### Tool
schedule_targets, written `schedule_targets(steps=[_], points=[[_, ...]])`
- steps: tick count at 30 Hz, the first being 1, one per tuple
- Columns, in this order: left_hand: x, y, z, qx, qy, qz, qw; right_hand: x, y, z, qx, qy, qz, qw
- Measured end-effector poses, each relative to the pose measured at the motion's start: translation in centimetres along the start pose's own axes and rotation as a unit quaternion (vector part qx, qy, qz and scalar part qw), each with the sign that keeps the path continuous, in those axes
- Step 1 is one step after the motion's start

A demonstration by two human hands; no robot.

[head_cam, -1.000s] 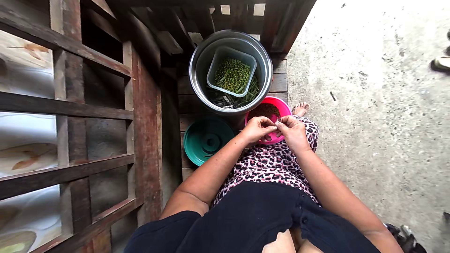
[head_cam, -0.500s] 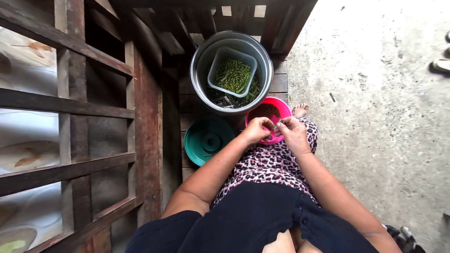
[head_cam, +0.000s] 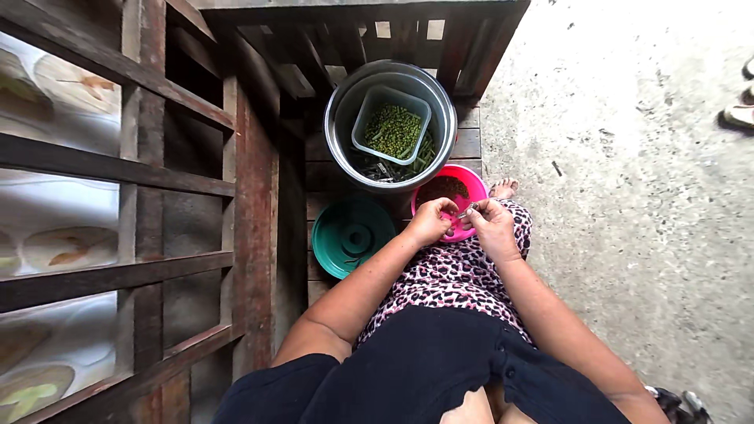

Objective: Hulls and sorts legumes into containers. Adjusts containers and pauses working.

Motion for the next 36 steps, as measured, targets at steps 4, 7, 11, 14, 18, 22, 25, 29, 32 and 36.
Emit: schedule_targets(steps=[4, 7, 11, 14, 18, 22, 25, 29, 32, 36], points=[[0.5, -0.2, -0.2, 0.042, -0.003, -0.036, 0.998, 0.5, -0.3, 0.1, -0.013, -0.008, 0.013, 1.0], [1.2, -0.3, -0.3, 0.056, 0.025, -0.059, 0.996, 1.0, -0.7, 0.0, -0.016, -0.026, 0.015, 0.999], [3.1, 0.8, 2.4, -0.045, 0.157, -0.189, 0.968, 1.4, -0.6, 0.3, 0.004, -0.061, 0.029, 0.998], [4.6, 2.1, 7.3, -0.187, 0.281, -0.26, 0.905, 1.7, 0.1, 0.6, 0.027, -0.074, 0.028, 0.997], [5.1, 3.3, 12.7, -0.327, 0.331, -0.184, 0.866, 2.1, -0.2, 0.7, 0.062, -0.081, 0.025, 0.994], [6.4, 2.7, 13.6, -0.365, 0.336, -0.155, 0.854, 2.5, -0.1, 0.8, 0.083, -0.089, 0.032, 0.992], [8.7, 0.8, 12.5, -0.321, 0.349, -0.202, 0.857, 2.7, 0.6, 1.4, 0.12, -0.084, 0.057, 0.988], [11.9, -4.4, 12.5, -0.306, 0.249, -0.004, 0.919, 2.7, 0.9, 0.8, 0.276, -0.153, 0.17, 0.934], [13.4, -8.2, 11.4, -0.294, 0.193, 0.111, 0.93, 2.7, 0.9, -0.5, 0.38, -0.218, 0.189, 0.879], [13.3, -10.4, 7.8, -0.281, 0.133, 0.141, 0.94, 2.6, 0.9, -1.9, 0.384, -0.275, 0.17, 0.865]])
Point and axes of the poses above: each hand's wrist, its own x-axis away from the middle knuckle, its own z-axis out of the back of the hand, y = z × x, the point moved 3 cm from there along -x, towards the middle knuckle, and after that the axes turned 2 degrees about -z, right-handed, at the moved point
